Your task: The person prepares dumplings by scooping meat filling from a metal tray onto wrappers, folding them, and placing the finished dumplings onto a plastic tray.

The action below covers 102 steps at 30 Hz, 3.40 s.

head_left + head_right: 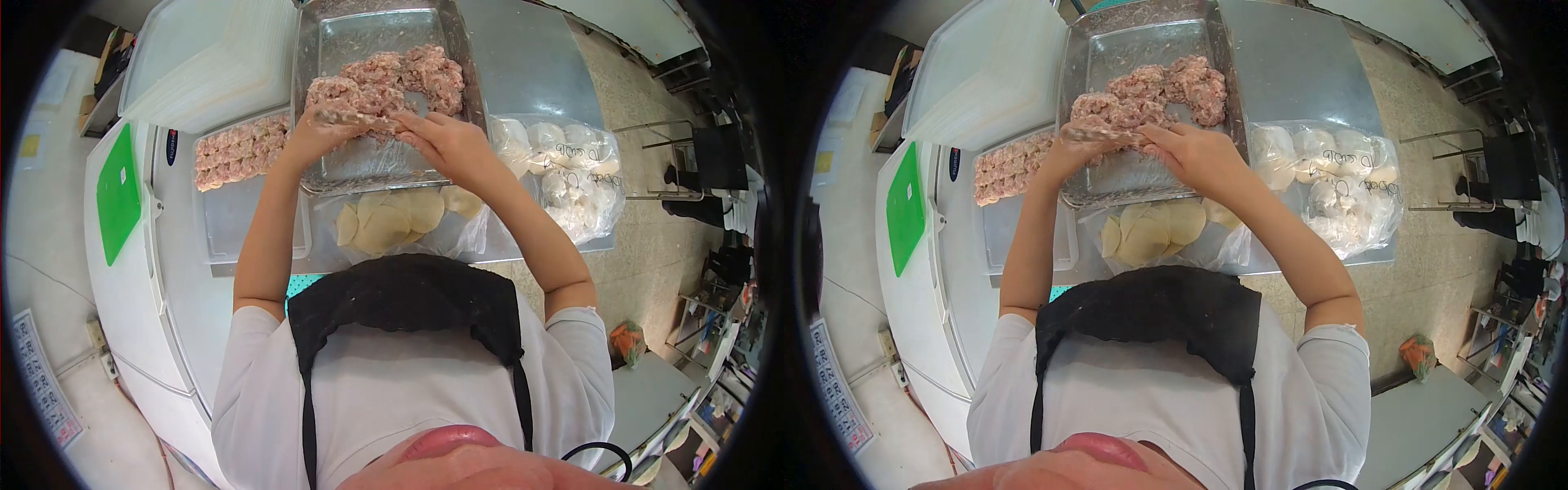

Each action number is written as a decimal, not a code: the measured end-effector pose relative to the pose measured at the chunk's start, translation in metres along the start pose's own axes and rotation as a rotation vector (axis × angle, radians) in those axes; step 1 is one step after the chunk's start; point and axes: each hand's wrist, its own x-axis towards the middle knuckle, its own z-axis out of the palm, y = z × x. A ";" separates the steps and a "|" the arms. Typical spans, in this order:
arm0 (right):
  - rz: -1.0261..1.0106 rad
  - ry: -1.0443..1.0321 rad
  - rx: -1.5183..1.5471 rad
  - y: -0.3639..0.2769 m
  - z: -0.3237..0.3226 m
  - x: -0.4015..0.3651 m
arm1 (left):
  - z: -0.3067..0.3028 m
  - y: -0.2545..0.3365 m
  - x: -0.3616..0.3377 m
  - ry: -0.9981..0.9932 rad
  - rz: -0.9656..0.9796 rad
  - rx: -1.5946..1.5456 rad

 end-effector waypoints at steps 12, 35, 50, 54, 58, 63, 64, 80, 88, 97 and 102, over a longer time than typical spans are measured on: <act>0.007 -0.067 0.439 -0.031 -0.002 -0.015 | -0.027 0.004 -0.053 0.146 0.518 0.332; 0.152 0.059 0.251 -0.013 0.050 0.004 | -0.108 -0.041 -0.138 0.316 0.167 0.163; 0.289 0.329 0.473 0.006 0.062 -0.008 | -0.047 -0.138 -0.133 0.605 -0.189 0.356; 0.319 0.294 0.448 0.005 0.062 -0.010 | -0.055 -0.166 -0.105 0.649 -0.020 0.551; 0.278 0.223 0.407 0.013 0.065 -0.008 | -0.062 -0.118 -0.114 0.399 -0.178 0.413; 0.185 0.051 0.264 0.037 0.025 0.019 | -0.051 -0.088 -0.108 0.602 0.093 0.824; 0.060 0.064 0.112 0.048 0.014 0.033 | -0.037 -0.072 -0.098 0.857 0.259 0.917; -0.164 -0.207 -0.508 0.059 0.030 0.128 | 0.032 -0.066 -0.039 0.872 0.449 0.324; -0.160 -0.386 -0.330 0.032 0.046 0.028 | 0.027 -0.066 -0.039 0.802 0.434 0.267; -0.222 -0.408 -0.676 -0.015 -0.087 0.094 | 0.032 -0.063 -0.037 0.789 0.528 0.066; -0.349 -0.251 -0.718 -0.008 -0.041 0.166 | 0.030 -0.068 -0.041 0.820 0.580 0.128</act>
